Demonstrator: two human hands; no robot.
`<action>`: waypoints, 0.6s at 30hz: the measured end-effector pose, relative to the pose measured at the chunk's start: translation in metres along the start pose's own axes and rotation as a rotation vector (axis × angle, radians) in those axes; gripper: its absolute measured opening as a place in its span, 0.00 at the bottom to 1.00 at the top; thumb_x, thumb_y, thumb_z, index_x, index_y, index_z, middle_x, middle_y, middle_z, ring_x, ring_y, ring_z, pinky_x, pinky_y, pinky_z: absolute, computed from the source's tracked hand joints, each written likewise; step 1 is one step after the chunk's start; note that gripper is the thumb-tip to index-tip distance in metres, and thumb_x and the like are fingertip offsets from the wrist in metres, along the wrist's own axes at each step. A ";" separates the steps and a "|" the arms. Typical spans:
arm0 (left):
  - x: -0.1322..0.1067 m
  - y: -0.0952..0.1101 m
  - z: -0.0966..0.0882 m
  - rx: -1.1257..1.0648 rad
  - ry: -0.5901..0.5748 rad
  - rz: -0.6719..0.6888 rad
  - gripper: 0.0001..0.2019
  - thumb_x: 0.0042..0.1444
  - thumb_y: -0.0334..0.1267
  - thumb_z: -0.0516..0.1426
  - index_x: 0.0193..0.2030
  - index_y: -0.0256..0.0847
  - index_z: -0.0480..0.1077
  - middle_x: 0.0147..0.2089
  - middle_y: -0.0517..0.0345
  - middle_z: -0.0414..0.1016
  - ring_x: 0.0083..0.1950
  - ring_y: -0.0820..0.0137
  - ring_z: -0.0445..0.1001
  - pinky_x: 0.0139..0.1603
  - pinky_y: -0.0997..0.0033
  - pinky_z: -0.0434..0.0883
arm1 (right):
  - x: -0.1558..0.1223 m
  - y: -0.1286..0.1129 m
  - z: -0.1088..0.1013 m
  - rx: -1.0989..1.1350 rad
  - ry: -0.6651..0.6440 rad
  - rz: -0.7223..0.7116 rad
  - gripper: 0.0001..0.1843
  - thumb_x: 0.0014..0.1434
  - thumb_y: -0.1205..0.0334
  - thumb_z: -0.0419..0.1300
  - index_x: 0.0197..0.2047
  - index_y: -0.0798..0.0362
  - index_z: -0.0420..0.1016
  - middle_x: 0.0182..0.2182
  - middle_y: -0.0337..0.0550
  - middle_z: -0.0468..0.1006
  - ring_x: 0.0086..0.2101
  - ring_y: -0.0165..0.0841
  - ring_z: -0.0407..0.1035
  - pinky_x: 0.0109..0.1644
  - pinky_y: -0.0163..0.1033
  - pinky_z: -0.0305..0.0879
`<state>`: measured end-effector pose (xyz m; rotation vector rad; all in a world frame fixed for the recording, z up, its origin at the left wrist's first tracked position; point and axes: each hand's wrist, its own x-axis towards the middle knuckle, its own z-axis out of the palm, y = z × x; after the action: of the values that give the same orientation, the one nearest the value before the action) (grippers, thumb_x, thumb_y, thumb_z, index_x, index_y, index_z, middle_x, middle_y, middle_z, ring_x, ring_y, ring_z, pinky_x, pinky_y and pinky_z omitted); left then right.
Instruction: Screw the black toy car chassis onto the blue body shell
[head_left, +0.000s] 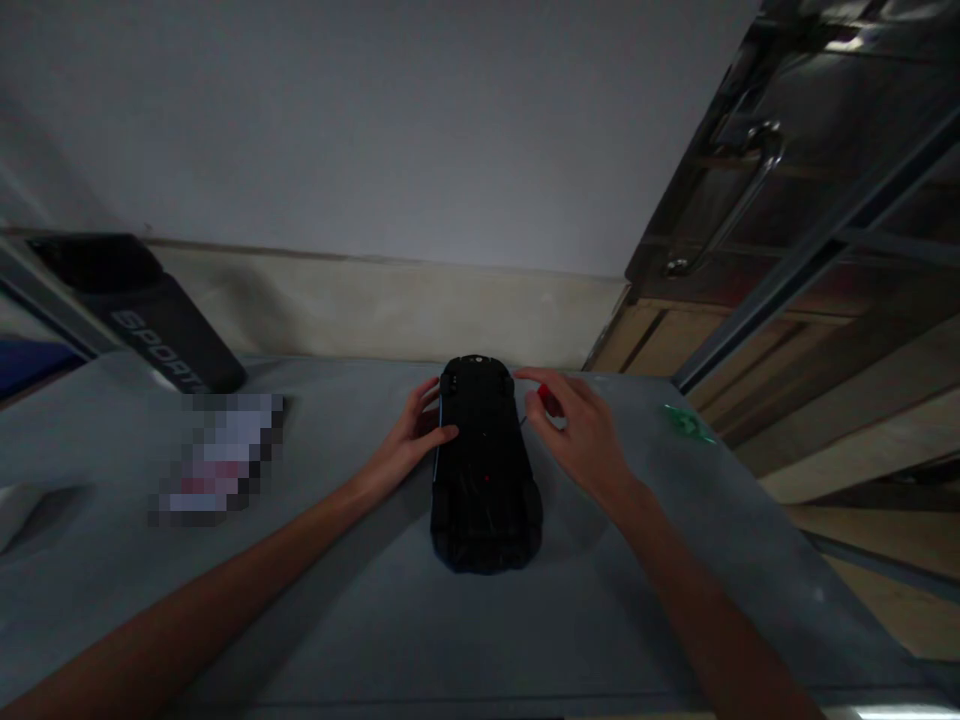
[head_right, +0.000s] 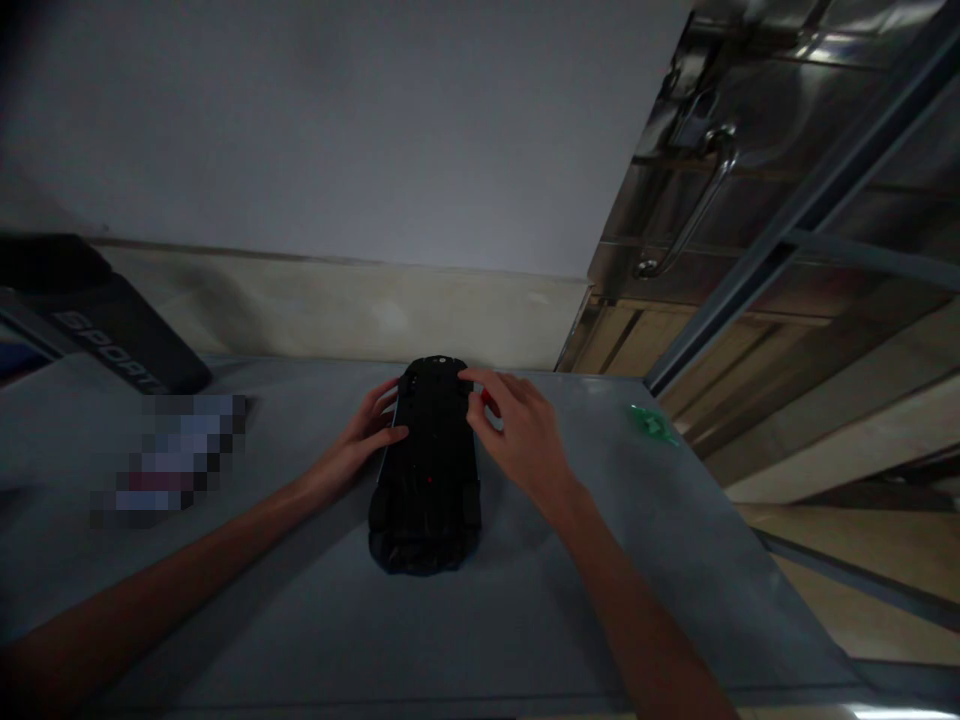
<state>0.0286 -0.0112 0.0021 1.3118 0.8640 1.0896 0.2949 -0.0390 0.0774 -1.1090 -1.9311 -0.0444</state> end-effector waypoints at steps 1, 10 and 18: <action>0.000 0.001 0.000 -0.006 -0.001 -0.006 0.45 0.61 0.50 0.73 0.81 0.56 0.60 0.88 0.44 0.59 0.82 0.42 0.69 0.83 0.31 0.63 | 0.000 0.000 0.000 -0.004 0.006 0.020 0.13 0.75 0.61 0.59 0.57 0.44 0.82 0.31 0.38 0.80 0.33 0.38 0.76 0.44 0.44 0.71; 0.001 0.000 -0.001 0.010 -0.004 -0.010 0.45 0.62 0.50 0.72 0.82 0.56 0.58 0.89 0.44 0.58 0.83 0.40 0.67 0.84 0.29 0.60 | -0.001 0.000 0.002 0.011 0.022 -0.009 0.15 0.73 0.64 0.57 0.59 0.45 0.78 0.30 0.36 0.77 0.31 0.37 0.73 0.41 0.42 0.70; 0.003 -0.002 -0.002 0.017 0.021 -0.001 0.46 0.60 0.49 0.73 0.82 0.54 0.60 0.88 0.45 0.60 0.84 0.36 0.64 0.83 0.30 0.63 | -0.001 0.002 0.005 0.023 0.049 -0.023 0.20 0.71 0.68 0.58 0.61 0.44 0.80 0.30 0.35 0.77 0.31 0.37 0.73 0.42 0.43 0.70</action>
<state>0.0281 -0.0079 0.0007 1.3161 0.8904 1.0992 0.2931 -0.0371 0.0730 -1.0609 -1.8966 -0.0611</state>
